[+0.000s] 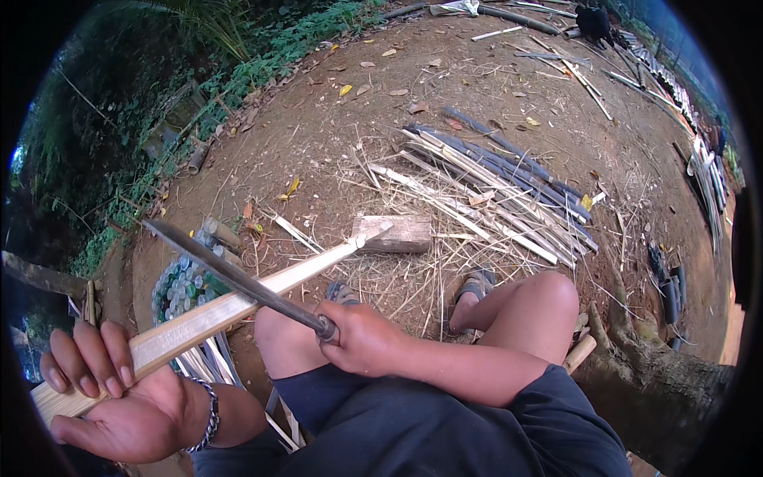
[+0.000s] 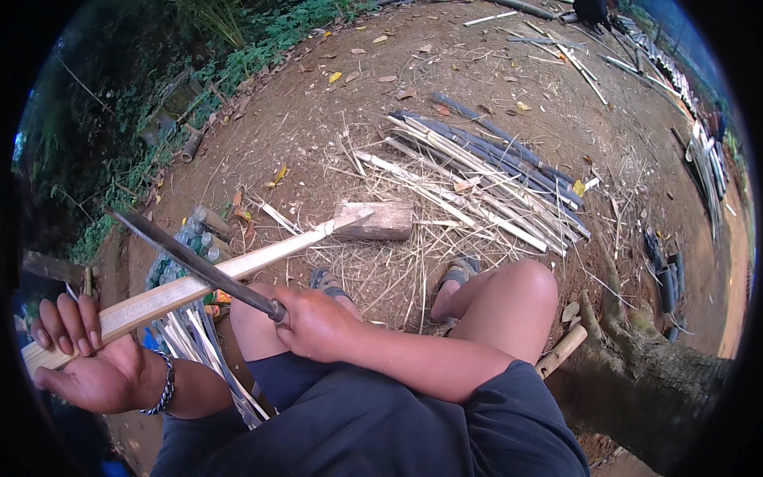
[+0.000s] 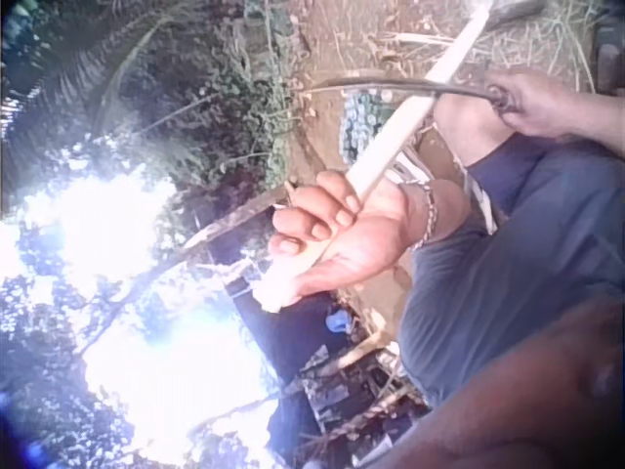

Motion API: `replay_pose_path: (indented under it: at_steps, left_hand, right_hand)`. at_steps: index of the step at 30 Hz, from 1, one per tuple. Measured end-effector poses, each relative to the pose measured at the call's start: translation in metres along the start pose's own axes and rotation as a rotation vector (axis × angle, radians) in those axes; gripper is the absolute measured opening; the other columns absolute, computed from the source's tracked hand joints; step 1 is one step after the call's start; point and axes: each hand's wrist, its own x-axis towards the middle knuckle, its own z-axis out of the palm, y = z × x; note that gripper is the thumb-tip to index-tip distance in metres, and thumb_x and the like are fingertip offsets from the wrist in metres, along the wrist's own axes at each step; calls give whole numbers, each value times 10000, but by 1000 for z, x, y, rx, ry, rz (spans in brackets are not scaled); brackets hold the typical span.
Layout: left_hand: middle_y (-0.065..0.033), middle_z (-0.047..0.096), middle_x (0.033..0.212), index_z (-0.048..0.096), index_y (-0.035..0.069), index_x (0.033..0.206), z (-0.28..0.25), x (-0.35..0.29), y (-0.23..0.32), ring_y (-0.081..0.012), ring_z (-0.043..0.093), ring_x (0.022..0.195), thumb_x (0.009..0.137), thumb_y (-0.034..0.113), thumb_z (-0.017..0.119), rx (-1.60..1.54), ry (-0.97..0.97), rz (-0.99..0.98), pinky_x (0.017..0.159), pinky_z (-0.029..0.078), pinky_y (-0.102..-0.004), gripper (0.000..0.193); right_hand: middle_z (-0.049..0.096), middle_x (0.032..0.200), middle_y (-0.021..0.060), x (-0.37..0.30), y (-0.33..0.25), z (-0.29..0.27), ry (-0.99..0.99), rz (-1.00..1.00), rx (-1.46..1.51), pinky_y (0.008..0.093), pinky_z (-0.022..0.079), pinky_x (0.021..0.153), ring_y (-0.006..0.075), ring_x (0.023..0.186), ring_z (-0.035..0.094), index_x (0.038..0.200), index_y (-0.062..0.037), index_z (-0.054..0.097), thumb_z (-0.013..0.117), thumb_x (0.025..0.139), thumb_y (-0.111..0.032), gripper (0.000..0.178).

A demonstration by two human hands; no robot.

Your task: The person uses a large knife to shave and smooth the surface of a long bamboo strip while holding it against a wooden block.

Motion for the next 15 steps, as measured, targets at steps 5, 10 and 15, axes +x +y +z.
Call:
replay_pose_path:
  at_steps: [5,10,15]
  left_hand:
    - [7,364,728,408,79,863,11,2,-19,-70,348,561,815,388,735,-56,62,-7,505,309,-196,453]
    - [3,365,724,409,76,849,4,5,-2,-75,349,570,782,384,769,41,100,-11,507,314,-198,478]
    - [3,365,716,411,76,848,-8,12,-20,-84,357,576,803,278,751,-123,-7,-71,513,319,-207,398]
  right_hand:
    - [636,785,247,-9,114,-15,114,629,-56,485,503,744,414,789,637,951,-36,556,602,807,-183,211]
    - [639,751,224,5,35,-5,-11,295,-81,488,500,699,425,730,638,972,-16,562,605,808,-151,217]
    - [642,808,245,7,118,-17,128,640,-87,499,499,740,421,793,644,955,-6,560,590,809,-144,203]
